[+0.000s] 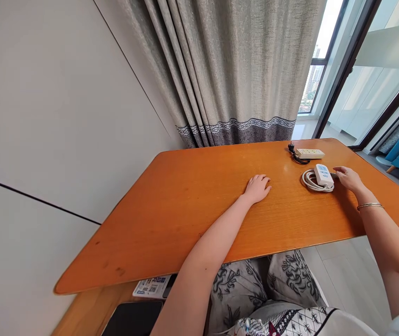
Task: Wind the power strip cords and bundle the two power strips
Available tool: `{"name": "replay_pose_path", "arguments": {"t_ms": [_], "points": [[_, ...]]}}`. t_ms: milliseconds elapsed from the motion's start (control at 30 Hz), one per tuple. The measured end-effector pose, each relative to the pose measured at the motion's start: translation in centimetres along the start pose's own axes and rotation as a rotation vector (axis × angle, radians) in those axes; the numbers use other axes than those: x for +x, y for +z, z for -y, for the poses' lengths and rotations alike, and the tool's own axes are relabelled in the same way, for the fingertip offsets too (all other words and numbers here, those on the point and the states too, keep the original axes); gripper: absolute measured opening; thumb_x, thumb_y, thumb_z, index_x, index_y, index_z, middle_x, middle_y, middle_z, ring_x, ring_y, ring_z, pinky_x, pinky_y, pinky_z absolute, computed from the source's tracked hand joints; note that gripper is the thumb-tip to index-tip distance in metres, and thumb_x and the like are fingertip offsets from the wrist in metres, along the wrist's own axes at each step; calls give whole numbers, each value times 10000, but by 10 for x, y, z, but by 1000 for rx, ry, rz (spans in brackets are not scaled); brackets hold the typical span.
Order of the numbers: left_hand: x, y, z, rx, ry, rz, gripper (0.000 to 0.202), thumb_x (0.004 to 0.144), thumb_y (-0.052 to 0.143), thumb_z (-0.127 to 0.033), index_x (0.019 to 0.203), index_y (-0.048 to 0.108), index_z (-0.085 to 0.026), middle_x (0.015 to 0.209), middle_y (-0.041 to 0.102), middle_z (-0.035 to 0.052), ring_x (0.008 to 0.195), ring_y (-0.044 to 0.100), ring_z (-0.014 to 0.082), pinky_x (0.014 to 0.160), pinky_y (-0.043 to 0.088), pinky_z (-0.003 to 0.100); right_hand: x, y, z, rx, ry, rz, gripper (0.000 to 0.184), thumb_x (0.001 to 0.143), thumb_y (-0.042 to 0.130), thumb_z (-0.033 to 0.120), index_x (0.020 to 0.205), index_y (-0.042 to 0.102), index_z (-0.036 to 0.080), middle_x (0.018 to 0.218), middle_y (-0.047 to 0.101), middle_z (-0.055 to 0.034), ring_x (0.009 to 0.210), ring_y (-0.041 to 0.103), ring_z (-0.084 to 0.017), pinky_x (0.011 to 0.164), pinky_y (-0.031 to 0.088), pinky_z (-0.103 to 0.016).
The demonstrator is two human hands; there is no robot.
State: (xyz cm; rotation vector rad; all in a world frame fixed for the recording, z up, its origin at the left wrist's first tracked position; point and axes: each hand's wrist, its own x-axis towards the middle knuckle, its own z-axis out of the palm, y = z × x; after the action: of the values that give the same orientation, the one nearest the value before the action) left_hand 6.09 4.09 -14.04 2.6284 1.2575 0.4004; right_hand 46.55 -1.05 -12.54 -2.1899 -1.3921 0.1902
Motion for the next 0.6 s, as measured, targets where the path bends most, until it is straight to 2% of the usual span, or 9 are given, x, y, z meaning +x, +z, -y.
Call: {"name": "replay_pose_path", "arguments": {"t_ms": [167,300,367,433,533,600], "points": [[0,0,1,8,5,-6,417,989,475,-353,1350,592,-178,1488,543,133,1370,483,290,1172,372,465,-1,1,4,13,-39,-58,363,849,505,256,1102,743,150,1213,721,-156,1177,646,-304,1030,492,-460],[0,-1,0,13,3,-5,410,987,482,-352,1345,596,-187,1484,547,123,1370,485,286,1169,377,457,-8,-1,26,77,-149,-244,372,843,526,285,1116,734,144,1194,710,-175,1198,620,-319,1047,466,-492],[-1,-1,0,14,-1,0,414,987,482,-349,1347,595,-180,1485,545,125,1372,482,286,1168,376,453,-16,1,48,138,-262,-334,344,852,532,308,1089,736,164,1156,714,-163,1170,626,-317,1046,462,-503],[-1,-1,0,11,-2,2,416,987,482,-347,1348,594,-173,1484,545,130,1368,482,285,1167,376,455,-27,9,79,203,-412,-347,303,874,534,327,1056,732,185,1118,718,-145,1136,636,-306,1042,465,-503],[-1,0,0,7,1,-8,414,987,482,-346,1347,595,-177,1480,549,125,1369,478,285,1172,369,458,-46,34,134,259,-627,-211,283,916,530,345,1081,714,207,1127,711,-126,1122,639,-293,1031,478,-499],[-1,1,0,8,6,-18,407,984,486,-348,1339,600,-183,1472,555,120,1367,478,289,1170,371,461,-60,58,169,252,-737,-71,293,945,518,345,1127,703,209,1173,693,-128,1151,630,-286,1048,476,-488]]}}
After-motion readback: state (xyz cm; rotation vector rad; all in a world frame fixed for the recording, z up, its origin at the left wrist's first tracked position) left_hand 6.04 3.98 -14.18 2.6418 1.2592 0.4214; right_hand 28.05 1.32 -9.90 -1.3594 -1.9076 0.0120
